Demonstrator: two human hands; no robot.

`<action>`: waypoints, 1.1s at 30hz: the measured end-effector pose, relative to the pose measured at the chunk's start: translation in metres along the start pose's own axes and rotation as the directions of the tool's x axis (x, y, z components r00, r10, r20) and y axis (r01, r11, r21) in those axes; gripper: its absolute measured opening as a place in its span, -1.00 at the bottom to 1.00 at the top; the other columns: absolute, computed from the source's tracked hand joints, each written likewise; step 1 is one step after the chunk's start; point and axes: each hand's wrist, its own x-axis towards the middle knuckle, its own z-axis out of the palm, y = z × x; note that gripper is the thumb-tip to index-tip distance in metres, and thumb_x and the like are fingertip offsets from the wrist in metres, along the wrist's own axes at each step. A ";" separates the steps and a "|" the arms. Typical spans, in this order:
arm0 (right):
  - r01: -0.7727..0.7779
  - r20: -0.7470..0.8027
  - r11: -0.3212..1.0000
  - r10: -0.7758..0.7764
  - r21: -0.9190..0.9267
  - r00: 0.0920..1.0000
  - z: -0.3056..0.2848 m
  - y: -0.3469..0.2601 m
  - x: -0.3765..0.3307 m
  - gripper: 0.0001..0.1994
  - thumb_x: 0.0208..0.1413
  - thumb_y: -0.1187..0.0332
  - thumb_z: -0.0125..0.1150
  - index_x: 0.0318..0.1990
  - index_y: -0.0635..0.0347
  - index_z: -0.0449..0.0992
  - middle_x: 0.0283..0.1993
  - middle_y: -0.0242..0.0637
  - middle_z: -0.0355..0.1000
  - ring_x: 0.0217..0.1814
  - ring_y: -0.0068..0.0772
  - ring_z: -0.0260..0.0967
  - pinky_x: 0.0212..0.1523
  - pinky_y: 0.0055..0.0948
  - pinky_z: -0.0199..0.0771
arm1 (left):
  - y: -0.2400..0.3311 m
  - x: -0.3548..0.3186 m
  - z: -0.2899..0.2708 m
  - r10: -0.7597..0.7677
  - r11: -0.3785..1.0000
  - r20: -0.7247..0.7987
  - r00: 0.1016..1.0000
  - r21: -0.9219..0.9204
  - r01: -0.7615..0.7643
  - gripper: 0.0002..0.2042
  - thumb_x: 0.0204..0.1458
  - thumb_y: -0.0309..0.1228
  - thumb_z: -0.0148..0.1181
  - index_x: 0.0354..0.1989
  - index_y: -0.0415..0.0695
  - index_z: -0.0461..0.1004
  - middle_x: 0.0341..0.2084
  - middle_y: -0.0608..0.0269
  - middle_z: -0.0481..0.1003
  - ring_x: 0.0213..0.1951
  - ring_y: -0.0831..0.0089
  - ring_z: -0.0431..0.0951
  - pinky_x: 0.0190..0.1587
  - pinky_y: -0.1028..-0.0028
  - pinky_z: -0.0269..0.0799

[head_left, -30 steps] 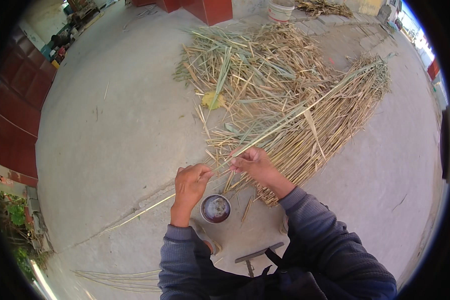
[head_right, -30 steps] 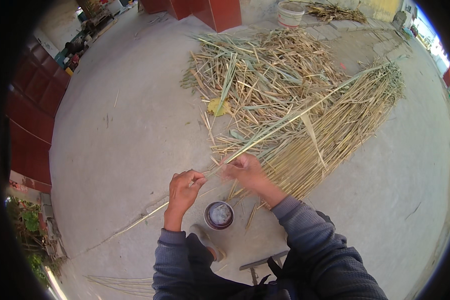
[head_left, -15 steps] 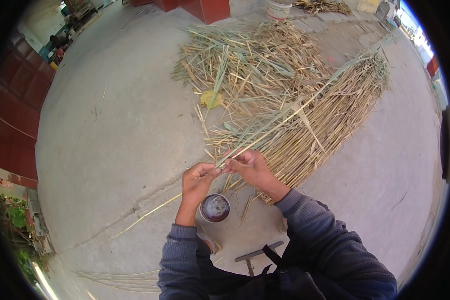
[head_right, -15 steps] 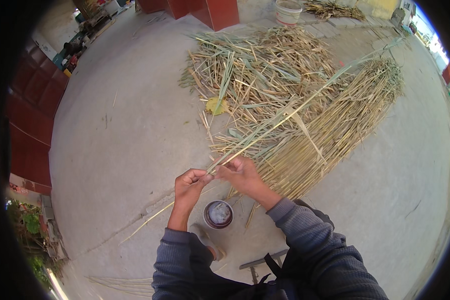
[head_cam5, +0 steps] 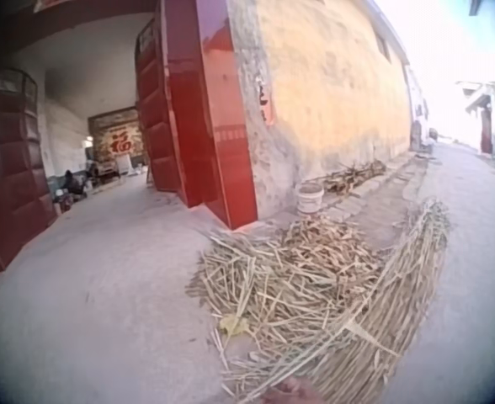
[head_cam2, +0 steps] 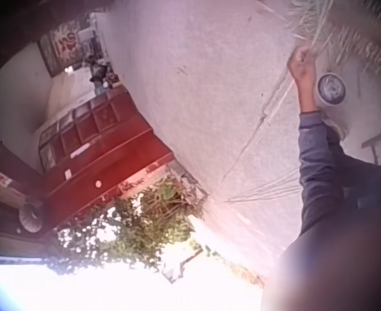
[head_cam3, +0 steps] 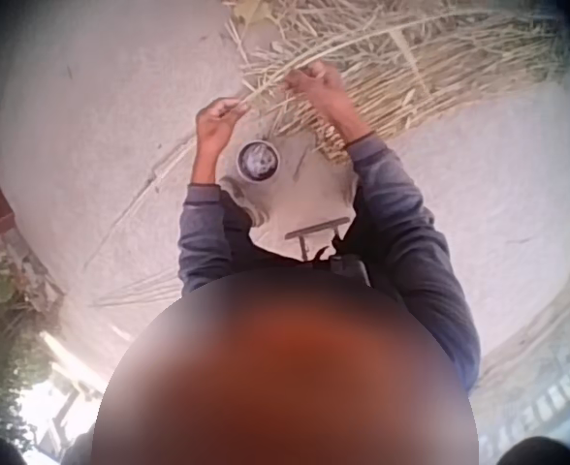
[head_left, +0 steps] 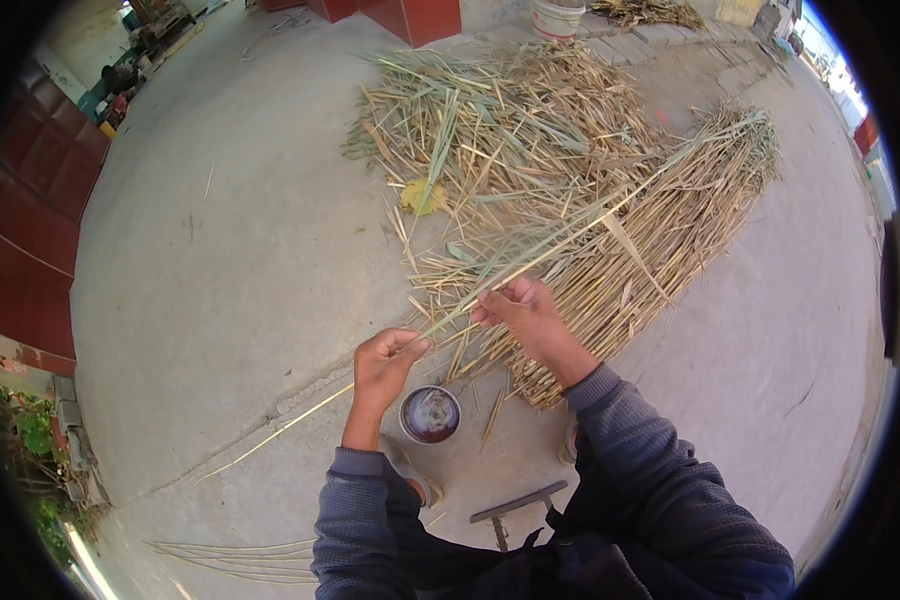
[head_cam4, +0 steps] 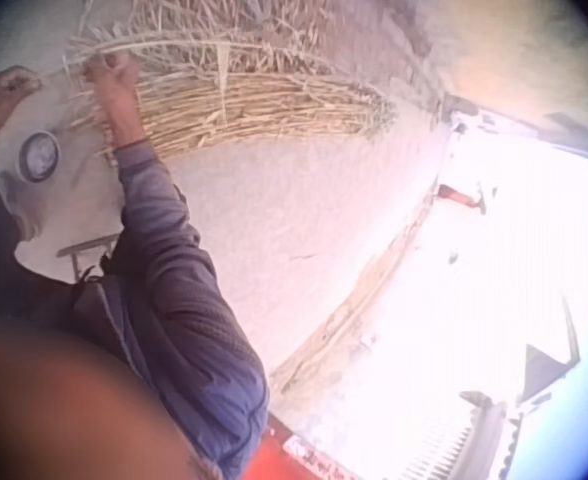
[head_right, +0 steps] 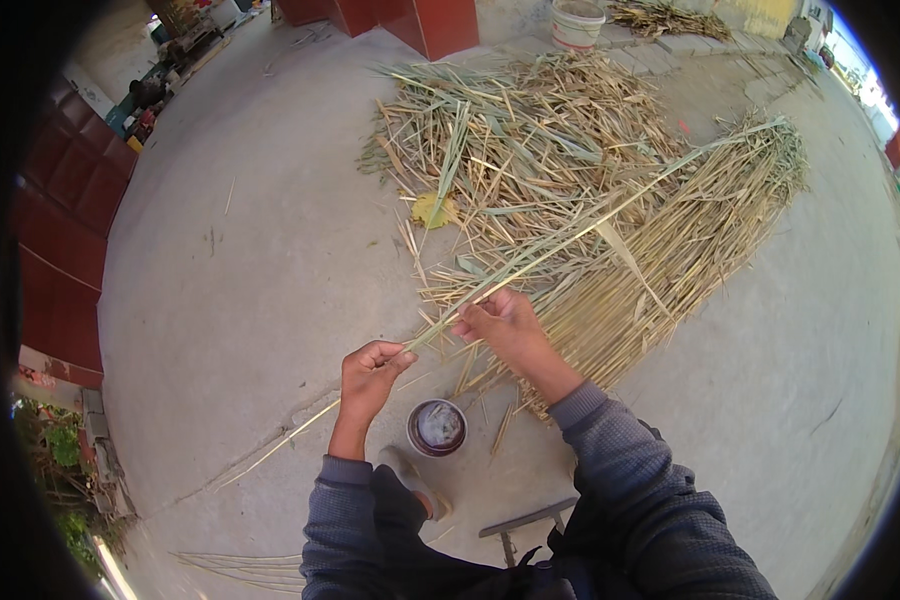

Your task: The person sits on a low stool and repeatedly strips thin fibers from dried plant stems by hand. They pull off the outer layers and place the resulting fibers on the floor while discarding the remaining stems into a pile.

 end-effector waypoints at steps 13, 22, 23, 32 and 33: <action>-0.077 0.012 0.996 0.077 -0.046 0.997 -0.004 0.018 0.005 -0.84 0.31 0.41 0.19 -0.07 0.30 0.49 -0.25 -0.25 0.57 -0.28 -0.46 0.58 -0.27 -0.51 0.63 | -0.002 0.016 -0.045 0.555 0.609 -0.320 0.768 0.785 -0.113 -0.72 0.03 -0.33 0.42 -0.19 -0.24 0.55 -0.42 0.13 0.64 -0.35 0.31 0.62 -0.10 0.35 0.44; -0.067 -0.008 0.995 0.067 -0.068 0.998 0.017 0.031 0.012 -0.82 0.30 0.34 0.26 -0.09 0.27 0.54 -0.27 -0.27 0.60 -0.30 -0.51 0.57 -0.29 -0.55 0.59 | 0.016 0.008 0.007 0.472 0.584 0.102 0.876 0.708 -0.398 -0.88 0.00 -0.31 0.37 -0.36 -0.05 0.60 -0.54 0.28 0.58 -0.43 0.31 0.55 -0.15 0.29 0.28; -0.047 -0.025 0.998 0.046 -0.040 0.999 0.011 0.025 0.015 -0.81 0.29 0.33 0.26 -0.10 0.28 0.55 -0.28 -0.27 0.60 -0.30 -0.51 0.57 -0.29 -0.55 0.59 | 0.014 0.008 -0.005 0.408 0.582 0.105 0.907 0.735 -0.347 -0.90 0.00 -0.32 0.36 -0.39 -0.03 0.60 -0.54 0.30 0.58 -0.43 0.32 0.54 -0.17 0.29 0.27; 0.027 -0.025 0.996 -0.029 -0.090 0.999 0.022 0.026 0.009 -0.75 0.22 0.24 0.37 -0.23 0.28 0.57 -0.36 -0.29 0.59 -0.39 -0.54 0.54 -0.31 -0.55 0.56 | 0.016 0.009 0.012 0.487 0.735 -0.002 0.873 0.541 -0.409 -0.82 -0.02 -0.37 0.40 -0.26 -0.12 0.59 -0.45 0.21 0.62 -0.35 0.26 0.57 -0.09 0.34 0.31; 0.023 -0.036 0.991 -0.028 -0.132 0.999 0.025 0.028 0.008 -0.74 0.22 0.23 0.37 -0.24 0.28 0.57 -0.36 -0.29 0.59 -0.39 -0.54 0.54 -0.30 -0.54 0.56 | 0.019 0.011 0.017 0.470 0.745 -0.012 0.883 0.541 -0.390 -0.83 -0.01 -0.35 0.39 -0.30 -0.12 0.59 -0.46 0.22 0.62 -0.36 0.26 0.58 -0.10 0.33 0.31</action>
